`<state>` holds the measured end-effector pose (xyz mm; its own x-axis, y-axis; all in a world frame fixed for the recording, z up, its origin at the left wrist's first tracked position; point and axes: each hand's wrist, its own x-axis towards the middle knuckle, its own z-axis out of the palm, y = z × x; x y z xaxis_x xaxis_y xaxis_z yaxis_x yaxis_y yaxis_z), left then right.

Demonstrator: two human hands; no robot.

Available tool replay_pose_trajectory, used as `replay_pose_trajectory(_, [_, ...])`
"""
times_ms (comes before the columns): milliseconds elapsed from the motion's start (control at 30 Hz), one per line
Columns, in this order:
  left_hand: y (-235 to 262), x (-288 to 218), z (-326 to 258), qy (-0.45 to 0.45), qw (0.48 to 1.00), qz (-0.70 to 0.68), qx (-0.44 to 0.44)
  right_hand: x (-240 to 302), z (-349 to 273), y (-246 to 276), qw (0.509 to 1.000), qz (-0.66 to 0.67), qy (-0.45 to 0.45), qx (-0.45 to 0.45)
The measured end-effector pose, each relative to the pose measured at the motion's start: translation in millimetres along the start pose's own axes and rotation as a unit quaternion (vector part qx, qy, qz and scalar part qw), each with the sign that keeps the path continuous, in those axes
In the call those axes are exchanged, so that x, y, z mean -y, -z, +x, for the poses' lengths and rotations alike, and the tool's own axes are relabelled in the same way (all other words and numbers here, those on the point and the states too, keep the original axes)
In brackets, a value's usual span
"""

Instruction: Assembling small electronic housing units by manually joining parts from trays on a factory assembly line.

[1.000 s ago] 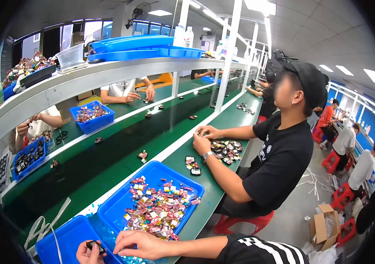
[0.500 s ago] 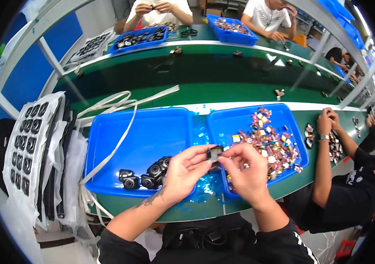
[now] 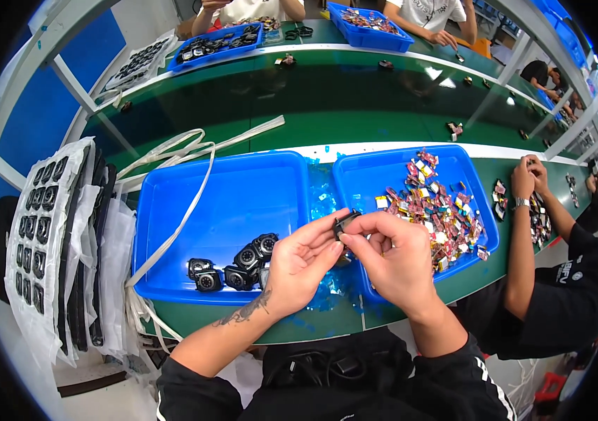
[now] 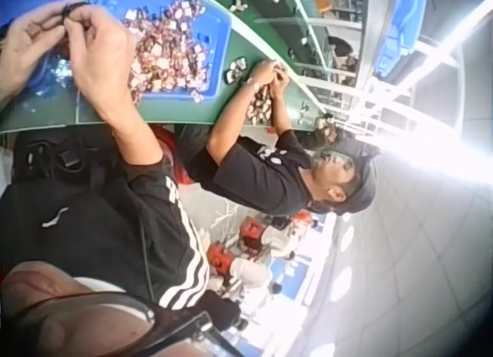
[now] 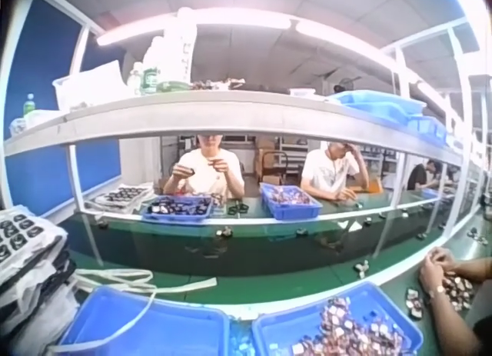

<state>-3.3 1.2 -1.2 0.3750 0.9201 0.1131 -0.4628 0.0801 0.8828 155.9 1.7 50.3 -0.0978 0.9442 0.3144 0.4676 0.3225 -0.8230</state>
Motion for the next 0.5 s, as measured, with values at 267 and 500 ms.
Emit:
replay_pose_trajectory(267, [-5.2, 6.3, -5.0, -0.009, 1.000, 0.006, -0.023, -6.4, -6.6, -2.6, 1.000, 0.021, -0.008, -0.020])
replay_pose_trajectory(500, [-3.9, 8.7, -2.3, -0.007, 0.999, 0.007, -0.034, -11.2, -4.7, -4.1, 0.999, 0.027, -0.010, -0.025])
